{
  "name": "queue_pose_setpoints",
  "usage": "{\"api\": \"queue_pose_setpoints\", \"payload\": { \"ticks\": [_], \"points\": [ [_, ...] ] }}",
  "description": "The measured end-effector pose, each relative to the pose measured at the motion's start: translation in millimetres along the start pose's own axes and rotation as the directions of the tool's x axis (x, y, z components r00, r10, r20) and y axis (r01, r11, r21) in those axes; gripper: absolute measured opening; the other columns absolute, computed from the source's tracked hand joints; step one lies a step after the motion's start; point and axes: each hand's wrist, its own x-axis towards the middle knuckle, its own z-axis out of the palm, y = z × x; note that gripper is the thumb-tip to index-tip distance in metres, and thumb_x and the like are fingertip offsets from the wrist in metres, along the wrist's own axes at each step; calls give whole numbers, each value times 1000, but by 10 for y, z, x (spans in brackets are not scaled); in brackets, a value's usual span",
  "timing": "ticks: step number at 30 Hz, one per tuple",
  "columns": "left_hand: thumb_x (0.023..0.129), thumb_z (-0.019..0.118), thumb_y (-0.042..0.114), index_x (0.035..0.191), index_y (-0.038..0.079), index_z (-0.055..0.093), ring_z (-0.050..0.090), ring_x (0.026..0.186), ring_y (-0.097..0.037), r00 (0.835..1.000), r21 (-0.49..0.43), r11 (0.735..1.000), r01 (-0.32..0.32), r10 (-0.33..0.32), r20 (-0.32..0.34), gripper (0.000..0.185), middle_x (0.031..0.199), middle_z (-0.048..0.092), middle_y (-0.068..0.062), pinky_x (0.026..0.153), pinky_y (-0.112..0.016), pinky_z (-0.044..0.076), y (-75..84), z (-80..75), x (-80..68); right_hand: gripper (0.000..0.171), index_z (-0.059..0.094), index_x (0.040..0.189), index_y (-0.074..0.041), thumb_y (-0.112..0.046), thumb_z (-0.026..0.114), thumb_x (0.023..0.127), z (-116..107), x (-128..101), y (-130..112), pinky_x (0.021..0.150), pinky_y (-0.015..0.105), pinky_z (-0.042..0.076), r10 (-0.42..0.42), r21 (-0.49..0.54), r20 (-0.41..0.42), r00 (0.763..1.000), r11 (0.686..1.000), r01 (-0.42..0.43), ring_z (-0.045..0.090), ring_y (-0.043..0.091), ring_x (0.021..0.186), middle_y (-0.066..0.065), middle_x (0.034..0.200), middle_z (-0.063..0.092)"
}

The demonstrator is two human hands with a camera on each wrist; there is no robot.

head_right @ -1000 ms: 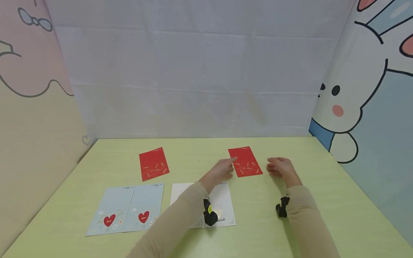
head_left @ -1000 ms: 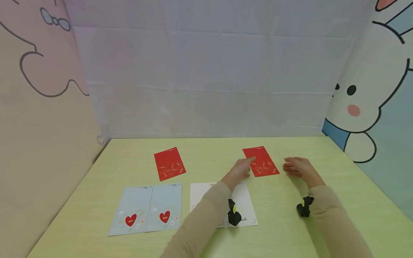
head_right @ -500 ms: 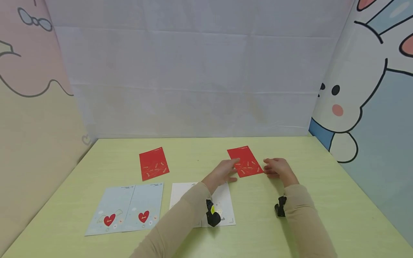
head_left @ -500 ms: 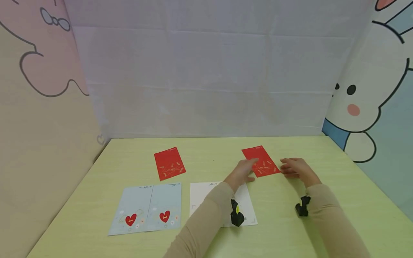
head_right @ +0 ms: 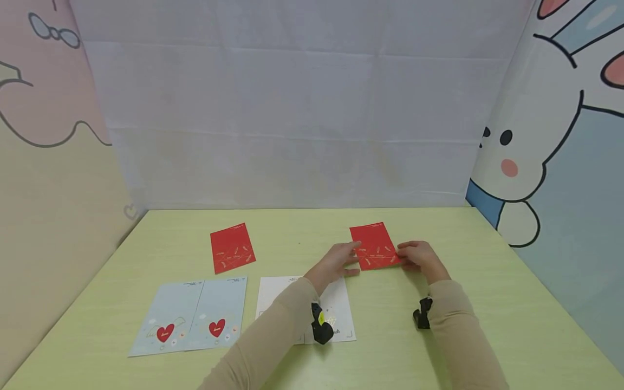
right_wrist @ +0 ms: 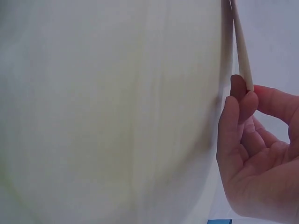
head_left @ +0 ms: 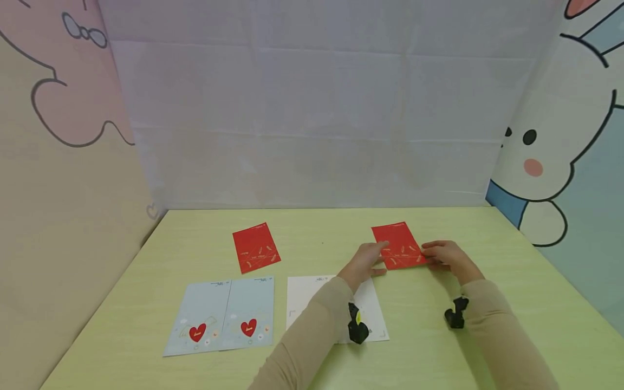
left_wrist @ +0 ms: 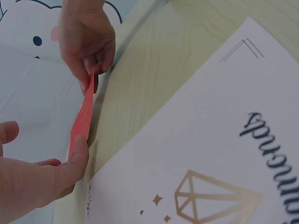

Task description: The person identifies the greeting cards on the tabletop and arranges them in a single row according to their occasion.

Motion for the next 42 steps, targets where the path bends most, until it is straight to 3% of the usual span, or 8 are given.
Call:
{"api": "queue_pose_setpoints", "payload": {
  "ticks": [9, 13, 19, 26, 37, 42],
  "points": [
    [87, 56, 18, 111, -2, 54, 53, 91, -21, 996, 90, 994, -59, 64, -54, 31, 99, 57, -7, 75, -32, 47, -40, -11, 15, 48, 35, 127, 11, -11, 51, 88, 3, 27, 32, 64, 26, 49, 32, 14, 11, 999, 999, -32, 53, 10, 63, -3, 75, 55],
    [86, 57, 16, 116, -3, 51, 54, 90, -20, 992, 152, 983, -100, 111, -64, 36, 99, 58, -6, 74, -31, 46, -60, -27, 21, 47, 36, 127, 10, -11, 51, 88, 3, 12, 44, 64, 26, 49, 24, 17, 21, 1000, 1000, -24, 53, 11, 66, -1, 77, 56],
    [84, 58, 9, 122, -3, 47, 59, 82, -20, 983, 171, 972, -158, 172, -67, 42, 92, 59, -6, 72, -31, 48, -36, -45, -9, 49, 32, 128, 12, -12, 51, 89, -26, -80, 44, 69, 29, 49, -48, 38, 83, 995, 998, 45, 54, 13, 73, 3, 84, 56],
    [81, 59, -1, 120, -5, 49, 61, 69, -18, 976, 149, 971, -185, 200, -90, 40, 80, 59, -6, 65, -28, 50, -21, -60, -15, 49, 26, 129, 15, -9, 45, 91, -104, -127, 103, 73, 29, 47, -149, 92, 185, 971, 987, 134, 55, 14, 78, 3, 91, 55],
    [81, 59, -2, 123, -3, 48, 58, 56, -12, 973, 187, 959, -212, 225, -52, 43, 71, 61, -7, 59, -26, 50, -4, -58, -43, 51, 26, 130, 12, -13, 46, 91, -131, -292, 88, 80, 33, 45, -179, 84, 236, 955, 983, 164, 53, 18, 88, 13, 109, 47],
    [81, 60, -1, 130, 2, 40, 60, 59, -17, 973, 224, 949, -222, 230, -13, 52, 69, 61, -6, 60, -27, 50, -6, -56, -89, 52, 26, 129, 13, -14, 48, 91, -141, -352, 98, 79, 32, 46, -198, 83, 243, 950, 980, 183, 53, 17, 88, 10, 106, 49]
  ]
}}
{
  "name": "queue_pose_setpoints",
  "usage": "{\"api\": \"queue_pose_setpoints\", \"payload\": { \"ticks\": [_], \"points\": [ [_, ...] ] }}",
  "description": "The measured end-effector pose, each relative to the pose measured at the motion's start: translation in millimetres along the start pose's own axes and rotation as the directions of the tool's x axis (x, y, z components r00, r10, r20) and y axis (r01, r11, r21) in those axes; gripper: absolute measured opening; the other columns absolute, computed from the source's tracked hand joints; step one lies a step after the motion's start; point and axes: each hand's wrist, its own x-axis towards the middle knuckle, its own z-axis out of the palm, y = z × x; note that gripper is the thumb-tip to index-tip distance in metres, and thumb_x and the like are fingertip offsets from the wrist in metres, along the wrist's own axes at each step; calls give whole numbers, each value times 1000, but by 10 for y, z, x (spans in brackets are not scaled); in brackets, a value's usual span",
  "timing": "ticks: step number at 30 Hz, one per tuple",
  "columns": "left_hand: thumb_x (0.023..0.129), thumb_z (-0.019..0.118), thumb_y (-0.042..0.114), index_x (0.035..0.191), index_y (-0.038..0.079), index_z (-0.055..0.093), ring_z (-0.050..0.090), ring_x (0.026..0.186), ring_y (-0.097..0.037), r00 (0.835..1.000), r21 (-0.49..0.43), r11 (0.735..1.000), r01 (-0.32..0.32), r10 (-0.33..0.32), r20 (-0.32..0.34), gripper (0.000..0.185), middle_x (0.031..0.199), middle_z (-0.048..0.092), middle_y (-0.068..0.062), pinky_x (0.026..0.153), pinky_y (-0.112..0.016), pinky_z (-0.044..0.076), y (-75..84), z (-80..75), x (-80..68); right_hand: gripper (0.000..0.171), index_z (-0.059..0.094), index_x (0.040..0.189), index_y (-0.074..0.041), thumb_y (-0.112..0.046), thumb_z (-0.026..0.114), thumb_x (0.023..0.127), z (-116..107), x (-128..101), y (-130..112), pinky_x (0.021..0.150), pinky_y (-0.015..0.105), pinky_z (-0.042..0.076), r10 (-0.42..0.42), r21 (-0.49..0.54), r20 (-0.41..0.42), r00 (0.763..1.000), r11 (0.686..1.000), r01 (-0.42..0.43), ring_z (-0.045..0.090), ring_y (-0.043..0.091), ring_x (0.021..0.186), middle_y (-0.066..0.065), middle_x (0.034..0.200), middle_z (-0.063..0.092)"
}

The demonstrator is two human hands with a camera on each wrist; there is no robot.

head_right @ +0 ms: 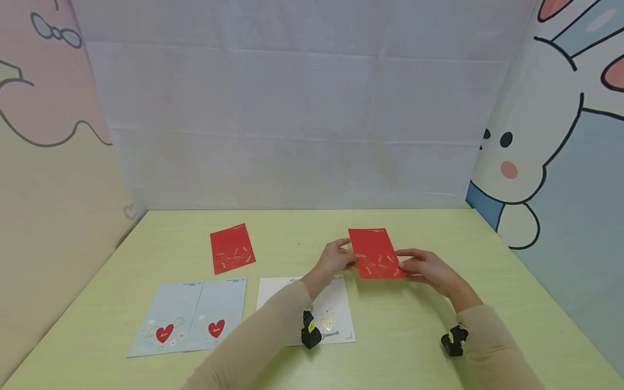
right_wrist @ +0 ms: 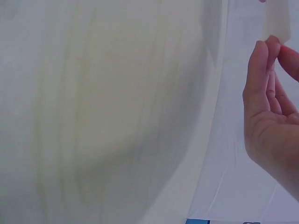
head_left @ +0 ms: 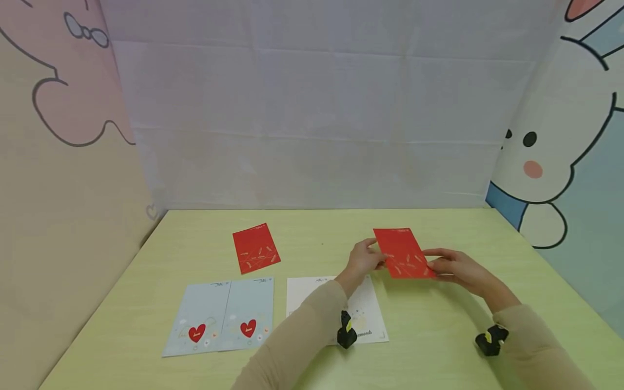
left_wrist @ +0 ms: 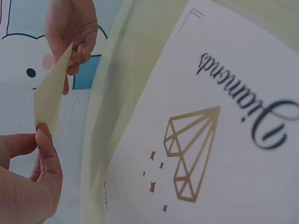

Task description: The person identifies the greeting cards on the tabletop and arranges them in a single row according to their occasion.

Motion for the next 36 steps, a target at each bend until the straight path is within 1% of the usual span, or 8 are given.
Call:
{"api": "queue_pose_setpoints", "payload": {
  "ticks": [13, 19, 21, 23, 28, 30, 33, 36],
  "points": [
    [79, 64, 1, 134, 7, 36, 59, 54, -14, 993, 156, 982, -108, 98, 69, 62, 66, 60, -1, 56, -25, 49, -21, 16, -189, 53, 30, 129, 11, -16, 52, 89, 30, -44, -47, 79, 40, 45, -28, -110, -72, 997, 994, 20, 55, 22, 89, 20, 111, 48],
    [78, 68, 11, 136, 9, 33, 58, 59, -7, 979, 386, 903, -191, 150, 134, 68, 72, 59, 7, 53, -19, 45, -6, 12, -286, 52, 33, 126, 13, -15, 55, 88, 25, -148, -37, 76, 38, 47, -49, -137, -73, 996, 990, 38, 57, 23, 88, 19, 107, 52],
    [77, 69, 16, 136, 9, 33, 56, 65, -4, 972, 483, 845, -229, 171, 163, 70, 80, 59, 7, 55, -18, 44, 3, 8, -329, 52, 33, 126, 13, -15, 55, 88, 22, -181, -33, 75, 37, 47, -50, -140, -71, 996, 989, 39, 57, 23, 88, 19, 106, 52],
    [76, 70, 24, 136, 9, 33, 52, 74, -4, 963, 594, 759, -267, 193, 187, 71, 89, 57, 6, 60, -17, 43, 14, 5, -374, 52, 33, 125, 14, -15, 54, 88, 17, -209, -25, 75, 37, 48, -52, -144, -63, 997, 989, 42, 57, 24, 88, 19, 106, 52],
    [74, 67, 45, 133, 10, 39, 44, 91, -10, 937, 842, 422, -335, 242, 251, 74, 104, 51, 4, 75, -21, 39, 25, 4, -472, 50, 34, 124, 14, -14, 54, 88, 6, -262, 7, 74, 37, 48, -41, -129, -42, 998, 991, 36, 57, 23, 86, 17, 104, 54],
    [73, 65, 51, 131, 12, 41, 43, 92, -11, 932, 882, 326, -340, 244, 269, 74, 105, 50, 3, 77, -24, 38, 22, 8, -502, 49, 34, 123, 15, -14, 53, 89, 0, -279, 29, 73, 36, 48, -33, -120, -27, 999, 992, 30, 57, 23, 85, 16, 102, 55],
    [71, 63, 55, 128, 13, 45, 42, 89, -10, 929, 905, 254, -341, 241, 282, 73, 102, 49, 4, 74, -24, 37, 8, 22, -533, 48, 33, 122, 16, -13, 52, 89, -7, -302, 66, 73, 36, 48, -25, -106, 0, 1000, 994, 25, 58, 23, 83, 15, 100, 56],
    [69, 62, 58, 123, 14, 49, 40, 83, -9, 925, 914, 212, -345, 239, 294, 71, 95, 48, 5, 70, -24, 36, -9, 38, -557, 48, 33, 121, 17, -12, 52, 89, -6, -321, 94, 72, 36, 49, -21, -92, 19, 1000, 995, 22, 59, 24, 81, 14, 98, 57]
  ]
}}
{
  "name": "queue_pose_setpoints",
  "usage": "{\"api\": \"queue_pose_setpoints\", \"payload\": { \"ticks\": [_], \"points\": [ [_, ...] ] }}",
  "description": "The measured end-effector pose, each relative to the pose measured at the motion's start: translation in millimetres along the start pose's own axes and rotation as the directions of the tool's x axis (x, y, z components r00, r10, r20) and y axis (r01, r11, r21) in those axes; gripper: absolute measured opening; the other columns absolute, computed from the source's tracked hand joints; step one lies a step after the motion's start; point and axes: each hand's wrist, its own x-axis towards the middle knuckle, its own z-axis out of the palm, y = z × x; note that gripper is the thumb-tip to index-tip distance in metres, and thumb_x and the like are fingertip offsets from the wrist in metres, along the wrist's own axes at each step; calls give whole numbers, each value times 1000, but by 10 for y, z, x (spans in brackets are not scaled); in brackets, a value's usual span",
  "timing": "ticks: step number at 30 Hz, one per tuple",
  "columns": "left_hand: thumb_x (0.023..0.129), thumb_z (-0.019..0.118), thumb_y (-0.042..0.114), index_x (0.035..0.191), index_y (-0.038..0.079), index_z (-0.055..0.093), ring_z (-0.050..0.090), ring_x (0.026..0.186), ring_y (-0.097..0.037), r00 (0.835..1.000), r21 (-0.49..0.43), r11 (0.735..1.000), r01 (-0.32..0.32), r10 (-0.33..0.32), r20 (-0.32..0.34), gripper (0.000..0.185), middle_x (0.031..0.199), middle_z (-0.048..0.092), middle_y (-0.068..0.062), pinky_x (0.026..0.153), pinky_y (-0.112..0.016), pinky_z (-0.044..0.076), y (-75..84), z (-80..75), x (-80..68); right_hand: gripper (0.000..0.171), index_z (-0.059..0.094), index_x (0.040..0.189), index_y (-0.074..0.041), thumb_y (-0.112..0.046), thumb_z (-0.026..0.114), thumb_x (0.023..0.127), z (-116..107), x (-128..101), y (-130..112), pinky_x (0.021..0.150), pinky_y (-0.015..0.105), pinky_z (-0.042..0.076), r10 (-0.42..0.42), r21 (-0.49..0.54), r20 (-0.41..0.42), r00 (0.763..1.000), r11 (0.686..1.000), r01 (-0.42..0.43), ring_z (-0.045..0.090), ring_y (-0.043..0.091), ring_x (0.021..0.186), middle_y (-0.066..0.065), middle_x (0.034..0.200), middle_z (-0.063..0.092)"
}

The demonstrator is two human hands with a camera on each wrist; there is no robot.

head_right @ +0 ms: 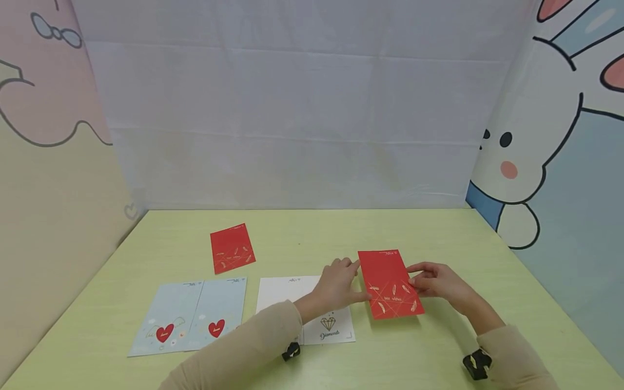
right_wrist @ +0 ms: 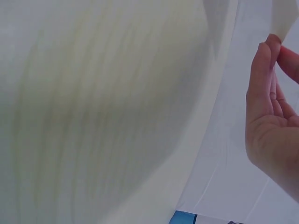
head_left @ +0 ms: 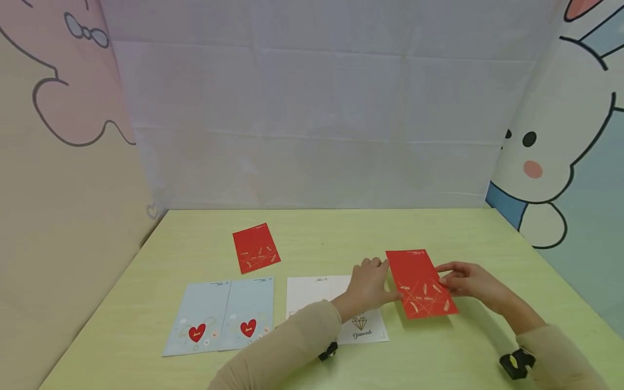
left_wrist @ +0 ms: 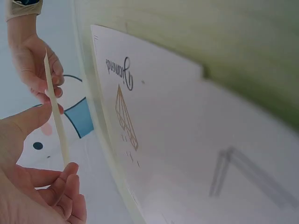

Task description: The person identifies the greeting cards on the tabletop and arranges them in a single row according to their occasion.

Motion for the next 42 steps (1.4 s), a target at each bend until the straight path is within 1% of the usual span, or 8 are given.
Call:
{"api": "queue_pose_setpoints", "payload": {
  "ticks": [3, 7, 11, 16, 22, 27, 34, 42],
  "points": [
    [68, 62, 60, 117, 15, 53, 39, 79, -8, 1000, 30, 1000, -4, 4, 16, 67, 90, 47, 7, 69, -24, 35, 20, 12, -19, 48, 34, 120, 17, -13, 54, 88, 15, -18, 7, 71, 36, 49, 15, -8, 8, 1000, 1000, -14, 59, 24, 79, 13, 95, 58],
    [66, 65, 59, 105, 16, 57, 38, 75, -8, 999, 43, 999, 1, -3, 47, 58, 84, 46, 8, 67, -25, 34, 39, 21, -30, 48, 36, 118, 17, -13, 57, 86, 37, -31, 16, 71, 37, 49, 44, -22, 14, 999, 999, -44, 59, 24, 79, 12, 91, 60],
    [64, 66, 59, 92, 18, 58, 37, 72, -8, 997, 53, 999, 5, -9, 77, 50, 81, 45, 9, 66, -26, 33, 48, 55, -20, 45, 38, 116, 17, -11, 56, 86, 44, -32, 55, 70, 37, 49, 60, -23, 32, 998, 998, -60, 60, 25, 79, 12, 89, 60],
    [62, 66, 61, 81, 20, 57, 36, 70, -8, 992, 83, 996, 20, -30, 123, 46, 77, 44, 9, 64, -26, 29, 63, 102, -5, 42, 41, 113, 16, -12, 57, 86, 68, -29, 89, 69, 36, 50, 71, -45, 49, 996, 997, -69, 60, 24, 77, 11, 87, 61],
    [63, 66, 60, 78, 21, 58, 37, 70, -8, 986, 111, 993, 27, -45, 158, 43, 77, 44, 9, 64, -28, 29, 78, 90, -21, 39, 45, 109, 15, -13, 57, 85, 107, -21, 100, 68, 35, 50, 77, -79, 68, 995, 994, -72, 60, 26, 75, 10, 84, 60],
    [63, 66, 60, 77, 22, 60, 38, 69, -9, 983, 127, 992, 14, -37, 181, 41, 76, 44, 8, 65, -28, 29, 73, 69, -45, 36, 47, 108, 13, -13, 57, 85, 131, -4, 102, 67, 34, 50, 78, -123, 61, 995, 990, -70, 59, 25, 73, 9, 83, 60],
    [65, 66, 59, 67, 22, 55, 37, 67, -9, 980, 144, 990, 13, -41, 194, 39, 72, 43, 8, 66, -29, 29, 54, 76, -48, 31, 50, 103, 11, -12, 58, 84, 192, 21, 90, 64, 33, 50, 69, -199, 40, 997, 978, -59, 59, 23, 69, 7, 79, 59],
    [65, 67, 57, 65, 22, 55, 38, 67, -10, 979, 160, 987, 5, -38, 202, 37, 72, 43, 8, 67, -31, 29, 43, 114, -28, 30, 52, 102, 9, -13, 60, 83, 232, 42, 87, 62, 32, 50, 73, -239, 16, 997, 969, -67, 58, 22, 68, 6, 77, 58]
  ]
}}
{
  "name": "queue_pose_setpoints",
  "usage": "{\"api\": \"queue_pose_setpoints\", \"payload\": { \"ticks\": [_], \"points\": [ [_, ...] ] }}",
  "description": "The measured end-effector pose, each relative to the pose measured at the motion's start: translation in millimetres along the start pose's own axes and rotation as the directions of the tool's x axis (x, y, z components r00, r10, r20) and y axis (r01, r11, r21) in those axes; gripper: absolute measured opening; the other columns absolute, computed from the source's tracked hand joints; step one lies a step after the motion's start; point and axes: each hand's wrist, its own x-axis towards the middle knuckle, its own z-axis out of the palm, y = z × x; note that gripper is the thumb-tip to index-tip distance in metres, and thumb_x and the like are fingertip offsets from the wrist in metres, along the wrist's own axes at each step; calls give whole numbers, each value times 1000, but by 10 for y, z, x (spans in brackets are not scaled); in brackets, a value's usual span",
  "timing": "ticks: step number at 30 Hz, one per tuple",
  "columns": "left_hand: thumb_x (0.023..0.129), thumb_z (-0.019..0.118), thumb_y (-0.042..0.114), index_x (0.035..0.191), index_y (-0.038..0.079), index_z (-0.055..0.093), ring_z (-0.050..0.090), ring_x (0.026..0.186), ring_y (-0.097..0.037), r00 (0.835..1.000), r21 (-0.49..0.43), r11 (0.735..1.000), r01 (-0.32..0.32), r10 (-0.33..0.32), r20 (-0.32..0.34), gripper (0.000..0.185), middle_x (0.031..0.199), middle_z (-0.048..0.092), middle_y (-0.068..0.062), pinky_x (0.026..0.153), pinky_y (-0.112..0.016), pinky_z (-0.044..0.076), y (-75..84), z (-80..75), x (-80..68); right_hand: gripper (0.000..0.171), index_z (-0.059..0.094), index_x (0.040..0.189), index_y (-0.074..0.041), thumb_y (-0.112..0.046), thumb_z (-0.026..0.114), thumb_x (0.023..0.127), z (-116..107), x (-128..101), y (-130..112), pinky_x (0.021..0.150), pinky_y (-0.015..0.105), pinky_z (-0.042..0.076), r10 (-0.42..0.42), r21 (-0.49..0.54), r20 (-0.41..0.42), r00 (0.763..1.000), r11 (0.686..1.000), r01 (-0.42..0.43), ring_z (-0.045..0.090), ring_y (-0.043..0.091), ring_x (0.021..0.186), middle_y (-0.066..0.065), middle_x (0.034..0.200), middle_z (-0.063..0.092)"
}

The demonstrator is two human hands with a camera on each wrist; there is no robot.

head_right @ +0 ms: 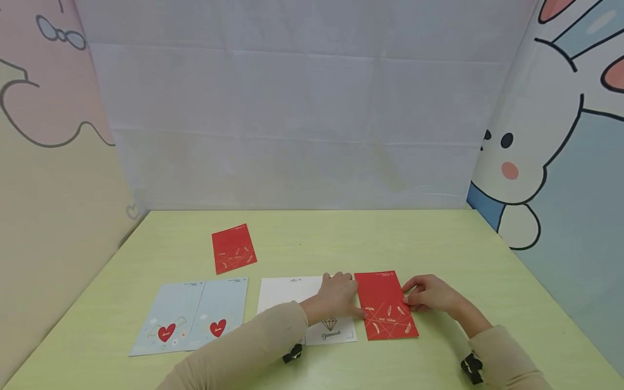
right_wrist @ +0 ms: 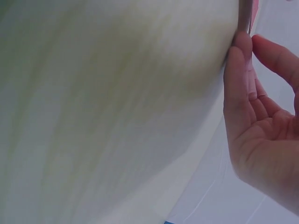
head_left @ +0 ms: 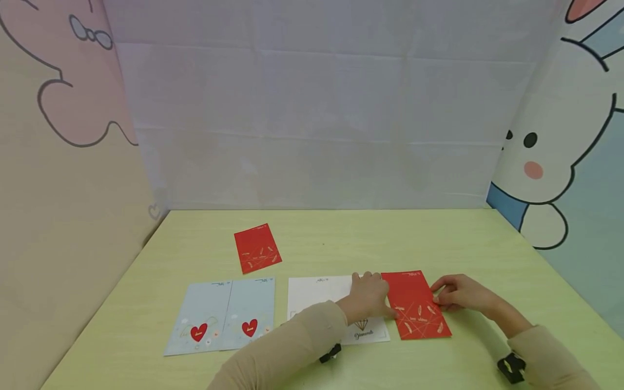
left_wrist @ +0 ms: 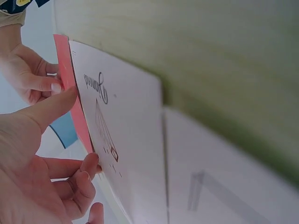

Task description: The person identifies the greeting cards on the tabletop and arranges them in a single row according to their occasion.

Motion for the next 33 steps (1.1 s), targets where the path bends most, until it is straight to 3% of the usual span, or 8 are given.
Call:
{"api": "queue_pose_setpoints", "payload": {
  "ticks": [9, 17, 26, 33],
  "points": [
    [64, 67, 58, 67, 22, 56, 38, 67, -10, 1000, 26, 1000, 3, -3, -9, 38, 74, 45, 7, 67, -31, 31, 1, 0, -16, 29, 53, 100, 7, -13, 63, 81, 27, 3, 14, 57, 30, 48, -2, -34, -25, 1000, 999, 1, 55, 20, 64, 6, 73, 56],
    [63, 67, 60, 90, 21, 57, 40, 71, -10, 1000, 39, 999, 0, 1, -28, 48, 82, 47, 8, 69, -31, 32, -5, -9, -35, 27, 51, 96, 6, -10, 65, 79, 46, 5, -10, 52, 30, 46, -61, -76, -26, 998, 995, 59, 51, 21, 59, 6, 69, 53],
    [64, 67, 58, 86, 23, 57, 39, 72, -10, 1000, 10, 1000, -6, 6, -18, 42, 85, 47, 9, 70, -31, 33, -17, 1, -40, 26, 51, 94, 4, -9, 66, 77, 66, 10, -14, 51, 29, 45, -79, -120, -39, 996, 990, 74, 49, 20, 57, 6, 67, 51],
    [65, 66, 58, 92, 22, 58, 37, 77, -10, 998, 36, 998, -56, 58, -36, 45, 90, 46, 8, 68, -28, 34, -58, 33, -70, 25, 51, 94, 4, -7, 66, 77, 85, -1, -40, 51, 30, 45, -64, -128, -54, 996, 990, 57, 49, 21, 57, 6, 66, 50]
  ]
}}
